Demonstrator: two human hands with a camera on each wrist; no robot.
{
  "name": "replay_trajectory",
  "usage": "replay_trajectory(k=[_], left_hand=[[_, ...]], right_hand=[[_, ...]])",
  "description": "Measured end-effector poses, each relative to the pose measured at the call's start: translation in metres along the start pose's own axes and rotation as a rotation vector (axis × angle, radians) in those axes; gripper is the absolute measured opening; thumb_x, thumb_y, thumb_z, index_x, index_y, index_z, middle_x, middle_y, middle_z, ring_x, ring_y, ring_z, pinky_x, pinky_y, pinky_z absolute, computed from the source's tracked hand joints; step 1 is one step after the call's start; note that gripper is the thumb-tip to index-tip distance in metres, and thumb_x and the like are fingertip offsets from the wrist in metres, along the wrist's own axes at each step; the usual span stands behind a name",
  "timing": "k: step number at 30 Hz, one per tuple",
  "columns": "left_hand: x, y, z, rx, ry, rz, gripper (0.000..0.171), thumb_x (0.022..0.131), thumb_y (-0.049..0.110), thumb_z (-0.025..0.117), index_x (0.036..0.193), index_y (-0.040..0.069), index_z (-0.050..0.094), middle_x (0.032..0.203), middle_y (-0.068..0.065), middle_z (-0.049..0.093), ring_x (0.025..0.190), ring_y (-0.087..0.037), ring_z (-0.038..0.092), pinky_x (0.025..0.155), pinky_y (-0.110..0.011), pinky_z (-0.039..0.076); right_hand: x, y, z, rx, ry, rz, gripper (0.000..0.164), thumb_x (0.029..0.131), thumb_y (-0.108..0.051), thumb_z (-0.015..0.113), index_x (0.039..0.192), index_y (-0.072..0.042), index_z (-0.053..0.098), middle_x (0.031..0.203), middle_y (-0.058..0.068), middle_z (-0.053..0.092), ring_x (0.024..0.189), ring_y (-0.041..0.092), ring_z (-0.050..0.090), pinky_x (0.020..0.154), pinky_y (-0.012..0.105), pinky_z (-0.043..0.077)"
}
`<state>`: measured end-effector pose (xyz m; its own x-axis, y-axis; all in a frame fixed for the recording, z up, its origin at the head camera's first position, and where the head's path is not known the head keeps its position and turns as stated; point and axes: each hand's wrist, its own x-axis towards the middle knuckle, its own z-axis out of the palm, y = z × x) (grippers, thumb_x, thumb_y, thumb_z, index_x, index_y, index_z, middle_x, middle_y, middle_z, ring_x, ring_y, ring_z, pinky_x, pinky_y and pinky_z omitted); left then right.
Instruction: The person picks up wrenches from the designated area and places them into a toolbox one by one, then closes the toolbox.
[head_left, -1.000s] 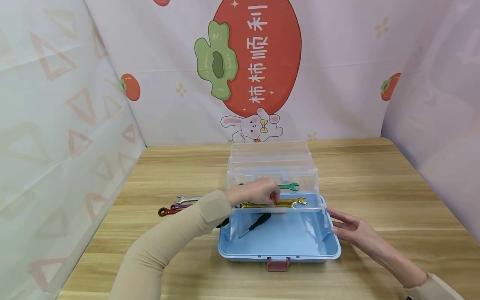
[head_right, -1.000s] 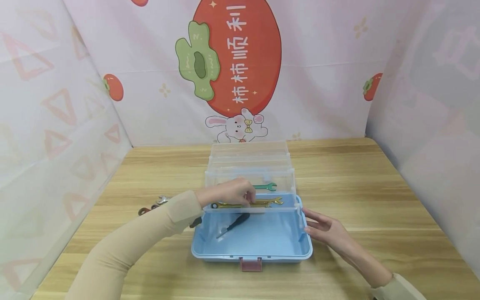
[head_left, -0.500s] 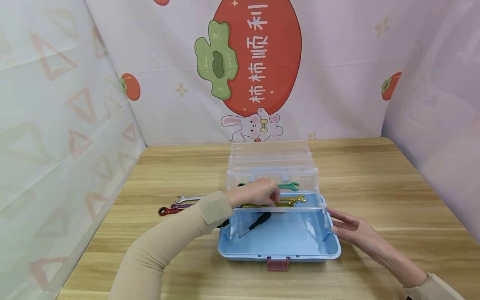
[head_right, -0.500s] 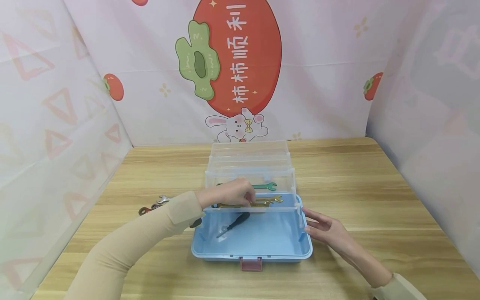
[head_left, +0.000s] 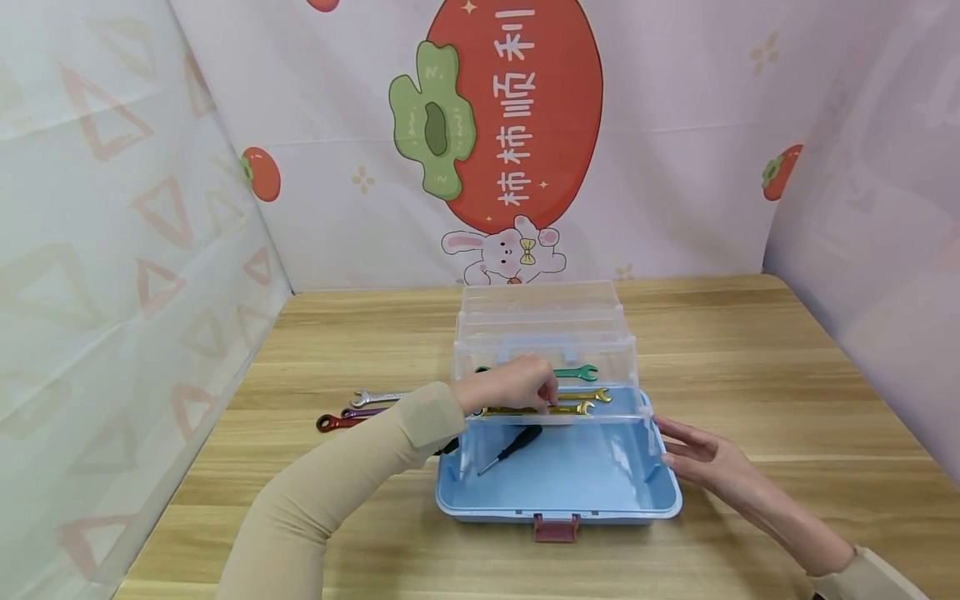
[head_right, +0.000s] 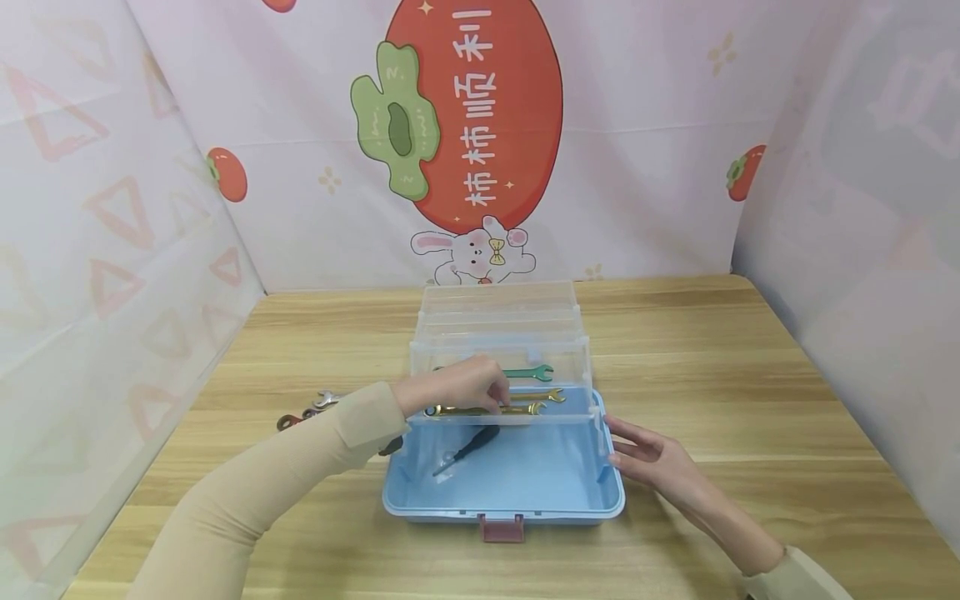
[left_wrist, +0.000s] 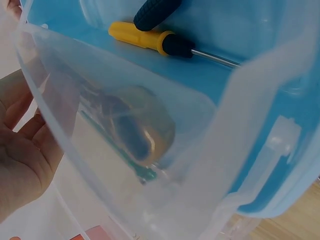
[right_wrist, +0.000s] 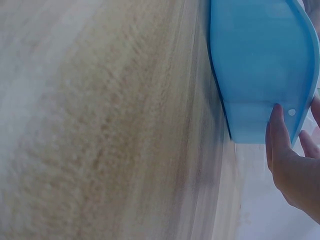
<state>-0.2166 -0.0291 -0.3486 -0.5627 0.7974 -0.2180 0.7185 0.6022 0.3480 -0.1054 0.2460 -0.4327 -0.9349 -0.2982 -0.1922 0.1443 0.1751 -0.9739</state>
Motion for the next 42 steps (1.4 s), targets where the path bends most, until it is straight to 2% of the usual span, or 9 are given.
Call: replay_trajectory(k=[4, 9, 11, 20, 27, 33, 42], left_hand=[[0.0, 0.0, 0.0, 0.002, -0.001, -0.002, 0.011, 0.074, 0.012, 0.07, 0.086, 0.011, 0.071, 0.077, 0.004, 0.063, 0.068, -0.005, 0.051, 0.062, -0.013, 0.04], [-0.001, -0.001, 0.0, -0.001, -0.001, 0.003, 0.012, 0.075, 0.013, 0.07, 0.086, 0.01, 0.07, 0.077, 0.004, 0.063, 0.068, -0.007, 0.049, 0.062, -0.014, 0.04], [-0.001, -0.001, 0.0, -0.008, -0.002, 0.01, 0.012, 0.075, 0.012, 0.07, 0.087, 0.01, 0.07, 0.077, 0.004, 0.062, 0.068, -0.007, 0.049, 0.062, -0.013, 0.04], [-0.004, -0.008, -0.003, -0.084, 0.013, 0.012, 0.012, 0.077, 0.009, 0.067, 0.089, 0.01, 0.069, 0.08, 0.003, 0.063, 0.072, -0.005, 0.052, 0.065, -0.014, 0.042], [-0.015, -0.012, -0.008, -0.108, 0.067, 0.015, 0.012, 0.078, 0.013, 0.067, 0.09, 0.01, 0.068, 0.081, 0.004, 0.062, 0.072, -0.006, 0.052, 0.065, -0.015, 0.041], [-0.026, -0.016, -0.01, -0.138, 0.108, 0.048, 0.012, 0.079, 0.012, 0.065, 0.09, 0.006, 0.067, 0.082, 0.0, 0.063, 0.072, -0.008, 0.054, 0.065, -0.017, 0.043], [-0.045, -0.024, -0.011, -0.21, 0.167, 0.073, 0.012, 0.079, 0.009, 0.064, 0.09, 0.004, 0.066, 0.084, -0.002, 0.064, 0.073, -0.008, 0.055, 0.065, -0.016, 0.044]], right_hand=[[0.0, -0.001, 0.0, -0.006, 0.001, 0.016, 0.062, 0.085, -0.017, 0.058, 0.136, 0.002, 0.027, 0.119, -0.023, 0.046, 0.103, -0.006, 0.049, 0.082, 0.023, 0.046], [0.001, -0.002, 0.001, -0.021, 0.001, 0.048, 0.063, 0.086, -0.019, 0.058, 0.137, 0.001, 0.026, 0.135, 0.001, 0.039, 0.102, -0.006, 0.049, 0.083, 0.026, 0.045], [0.001, -0.002, 0.001, -0.025, 0.002, 0.051, 0.063, 0.086, -0.019, 0.058, 0.137, 0.001, 0.026, 0.137, 0.005, 0.036, 0.102, -0.006, 0.049, 0.083, 0.026, 0.045], [0.0, -0.001, 0.0, -0.003, -0.004, 0.03, 0.062, 0.086, -0.017, 0.058, 0.136, 0.001, 0.027, 0.12, -0.021, 0.044, 0.102, -0.006, 0.049, 0.082, 0.024, 0.046], [0.0, 0.0, 0.0, 0.003, -0.017, 0.011, 0.062, 0.086, -0.016, 0.057, 0.136, 0.002, 0.026, 0.118, -0.024, 0.045, 0.103, -0.006, 0.049, 0.082, 0.023, 0.046], [0.0, -0.002, 0.0, 0.029, -0.02, 0.022, 0.062, 0.086, -0.015, 0.057, 0.136, 0.003, 0.025, 0.117, -0.025, 0.045, 0.103, -0.005, 0.05, 0.083, 0.024, 0.045], [0.0, -0.002, 0.001, -0.001, 0.006, 0.037, 0.062, 0.085, -0.017, 0.058, 0.136, 0.002, 0.028, 0.124, -0.016, 0.044, 0.102, -0.005, 0.05, 0.082, 0.025, 0.046]])
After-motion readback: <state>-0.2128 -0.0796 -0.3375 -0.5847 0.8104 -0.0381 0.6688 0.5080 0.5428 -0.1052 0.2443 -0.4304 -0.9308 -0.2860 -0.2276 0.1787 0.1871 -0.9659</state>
